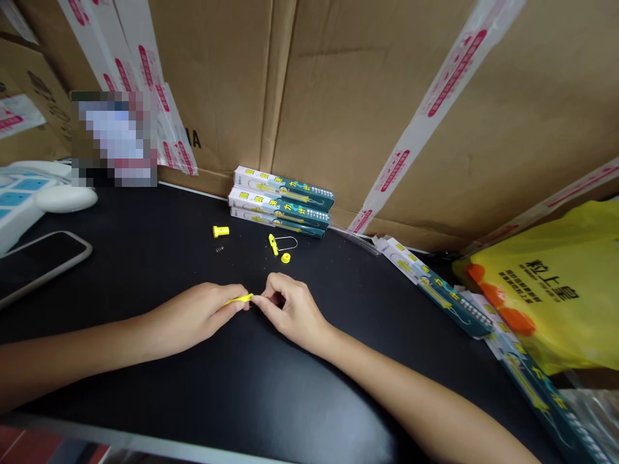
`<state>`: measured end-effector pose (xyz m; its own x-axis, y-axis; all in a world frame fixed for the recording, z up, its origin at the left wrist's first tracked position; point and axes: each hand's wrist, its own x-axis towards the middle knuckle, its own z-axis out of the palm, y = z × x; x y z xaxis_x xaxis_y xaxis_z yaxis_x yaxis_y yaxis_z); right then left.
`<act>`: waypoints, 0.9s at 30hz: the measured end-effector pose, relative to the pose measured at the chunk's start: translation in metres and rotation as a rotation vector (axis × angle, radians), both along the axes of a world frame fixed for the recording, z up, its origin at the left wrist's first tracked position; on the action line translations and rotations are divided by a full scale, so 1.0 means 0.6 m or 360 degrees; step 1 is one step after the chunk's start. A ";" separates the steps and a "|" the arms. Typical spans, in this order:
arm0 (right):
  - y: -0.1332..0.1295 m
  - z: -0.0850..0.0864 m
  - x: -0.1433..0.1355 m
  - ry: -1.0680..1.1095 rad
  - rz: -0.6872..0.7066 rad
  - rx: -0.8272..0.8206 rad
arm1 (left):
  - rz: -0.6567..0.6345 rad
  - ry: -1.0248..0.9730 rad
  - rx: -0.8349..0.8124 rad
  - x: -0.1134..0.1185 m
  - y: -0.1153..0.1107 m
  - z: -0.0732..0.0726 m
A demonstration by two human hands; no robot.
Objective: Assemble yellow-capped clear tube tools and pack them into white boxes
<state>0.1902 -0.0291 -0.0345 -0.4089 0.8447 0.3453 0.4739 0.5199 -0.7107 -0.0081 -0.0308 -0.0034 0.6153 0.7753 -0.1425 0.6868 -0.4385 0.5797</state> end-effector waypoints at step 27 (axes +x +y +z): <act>-0.003 -0.014 0.001 -0.0261 0.0045 0.0614 | 0.0196 -0.0152 0.0113 -0.001 0.002 -0.006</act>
<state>0.1911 -0.0311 -0.0431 -0.5060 0.6537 0.5627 0.5461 0.7478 -0.3776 -0.0090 -0.0294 -0.0069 0.5229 0.8519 -0.0303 0.6813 -0.3962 0.6155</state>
